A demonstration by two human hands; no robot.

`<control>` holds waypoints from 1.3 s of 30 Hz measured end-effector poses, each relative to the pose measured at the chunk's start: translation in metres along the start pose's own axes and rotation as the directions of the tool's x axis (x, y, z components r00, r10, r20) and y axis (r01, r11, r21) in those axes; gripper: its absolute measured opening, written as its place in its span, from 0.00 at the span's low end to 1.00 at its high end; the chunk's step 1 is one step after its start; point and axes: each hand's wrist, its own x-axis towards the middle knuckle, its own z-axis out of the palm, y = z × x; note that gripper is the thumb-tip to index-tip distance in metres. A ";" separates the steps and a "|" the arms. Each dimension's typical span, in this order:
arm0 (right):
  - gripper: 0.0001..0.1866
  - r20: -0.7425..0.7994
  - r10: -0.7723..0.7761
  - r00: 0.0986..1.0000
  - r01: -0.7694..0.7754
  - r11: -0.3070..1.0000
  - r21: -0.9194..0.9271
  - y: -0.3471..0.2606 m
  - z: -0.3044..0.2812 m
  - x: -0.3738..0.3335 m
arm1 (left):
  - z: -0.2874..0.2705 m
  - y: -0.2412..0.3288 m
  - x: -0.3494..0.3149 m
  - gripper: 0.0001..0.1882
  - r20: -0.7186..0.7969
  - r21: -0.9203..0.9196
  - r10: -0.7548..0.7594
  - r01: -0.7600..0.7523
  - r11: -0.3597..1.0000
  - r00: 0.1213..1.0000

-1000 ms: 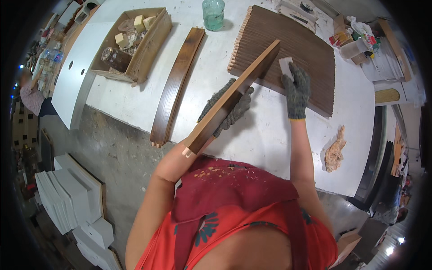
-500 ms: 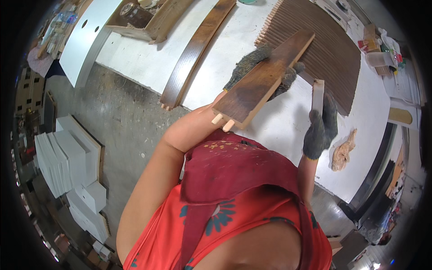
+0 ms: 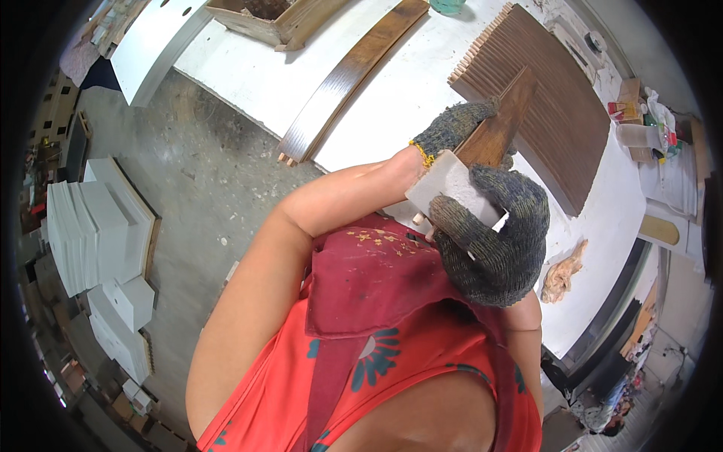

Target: The person sands the surfaces and edges of wooden furniture slats using a handheld sanding block and then wipes them with a cloth.

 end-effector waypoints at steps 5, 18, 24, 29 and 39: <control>0.21 0.032 0.067 0.997 -0.065 0.995 -0.073 -0.010 -0.005 -0.012 | -0.015 -0.003 0.018 0.18 0.076 -0.209 -0.027 0.043 0.977 0.997; 0.20 0.001 0.048 0.999 -0.048 0.999 0.021 -0.007 -0.002 0.006 | -0.015 -0.002 0.020 0.15 0.045 -0.111 -0.012 0.017 0.994 0.999; 0.19 0.121 0.306 0.944 -0.309 0.951 0.006 -0.015 -0.005 -0.024 | -0.017 -0.002 0.014 0.24 0.044 -0.115 0.005 0.000 0.993 0.999; 0.18 0.143 0.218 0.965 -0.214 0.976 -0.041 -0.009 -0.015 -0.050 | -0.016 -0.002 0.006 0.23 0.193 -0.356 0.020 0.050 0.933 0.981; 0.25 -0.149 0.306 0.940 -0.286 0.948 0.138 0.018 -0.009 -0.065 | -0.039 0.001 0.024 0.21 0.403 -0.296 0.061 0.066 0.953 0.913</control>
